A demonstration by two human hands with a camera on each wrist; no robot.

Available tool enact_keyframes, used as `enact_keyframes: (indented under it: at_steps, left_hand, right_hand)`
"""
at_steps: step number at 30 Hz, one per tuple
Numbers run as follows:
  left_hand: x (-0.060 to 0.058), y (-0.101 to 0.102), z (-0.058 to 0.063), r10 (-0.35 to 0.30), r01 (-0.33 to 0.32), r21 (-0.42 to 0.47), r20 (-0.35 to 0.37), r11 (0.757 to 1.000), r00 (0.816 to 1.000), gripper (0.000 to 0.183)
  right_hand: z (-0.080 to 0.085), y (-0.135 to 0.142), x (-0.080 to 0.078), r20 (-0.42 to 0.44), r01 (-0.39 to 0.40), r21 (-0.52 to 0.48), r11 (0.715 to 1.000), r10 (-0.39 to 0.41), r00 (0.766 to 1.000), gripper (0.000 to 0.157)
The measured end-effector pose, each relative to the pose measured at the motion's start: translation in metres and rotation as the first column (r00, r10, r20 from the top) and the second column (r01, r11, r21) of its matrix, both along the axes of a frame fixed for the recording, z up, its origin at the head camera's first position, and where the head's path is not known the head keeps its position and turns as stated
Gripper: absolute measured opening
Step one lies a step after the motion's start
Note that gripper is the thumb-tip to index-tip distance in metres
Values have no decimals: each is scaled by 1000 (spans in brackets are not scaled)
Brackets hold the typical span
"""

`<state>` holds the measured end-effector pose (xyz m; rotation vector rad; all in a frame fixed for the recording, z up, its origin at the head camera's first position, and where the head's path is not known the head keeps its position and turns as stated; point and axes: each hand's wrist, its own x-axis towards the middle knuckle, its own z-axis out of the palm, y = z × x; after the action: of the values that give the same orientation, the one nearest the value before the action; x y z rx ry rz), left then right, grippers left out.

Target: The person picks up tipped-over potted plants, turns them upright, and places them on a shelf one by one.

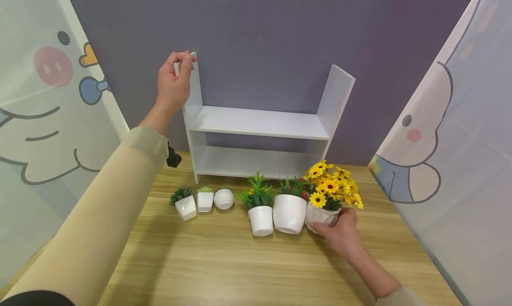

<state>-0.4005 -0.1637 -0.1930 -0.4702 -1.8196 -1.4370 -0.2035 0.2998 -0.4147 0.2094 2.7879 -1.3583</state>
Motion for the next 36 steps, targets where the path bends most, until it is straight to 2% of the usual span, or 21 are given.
enact_keyframes:
  at_steps: [12,17,21,27,32,36]
  left_hand:
    - [-4,1,-1,16,-16,-9,13,1000,1000,21]
    - [-3,2,0,17,-17,-2,9,1000,1000,21]
    - [-2,3,1,25,-25,-9,11,1000,1000,28]
    - [1,4,2,19,-18,-14,26,1000,999,35]
    - [1,6,4,9,-9,-3,33,1000,999,26]
    - [0,6,4,7,-7,-2,32,1000,999,24]
  right_hand:
    - [-9,1,-10,-83,-36,45,998,39,996,122]
    - [-9,4,-14,-63,-57,72,996,62,996,120]
    - [-8,6,-16,-43,-81,90,993,85,995,117]
    - [-10,8,-17,-63,-90,39,995,92,994,114]
    - [-6,18,-20,20,-133,-25,991,133,991,111]
    - [-4,31,-25,116,-201,-101,974,212,970,116]
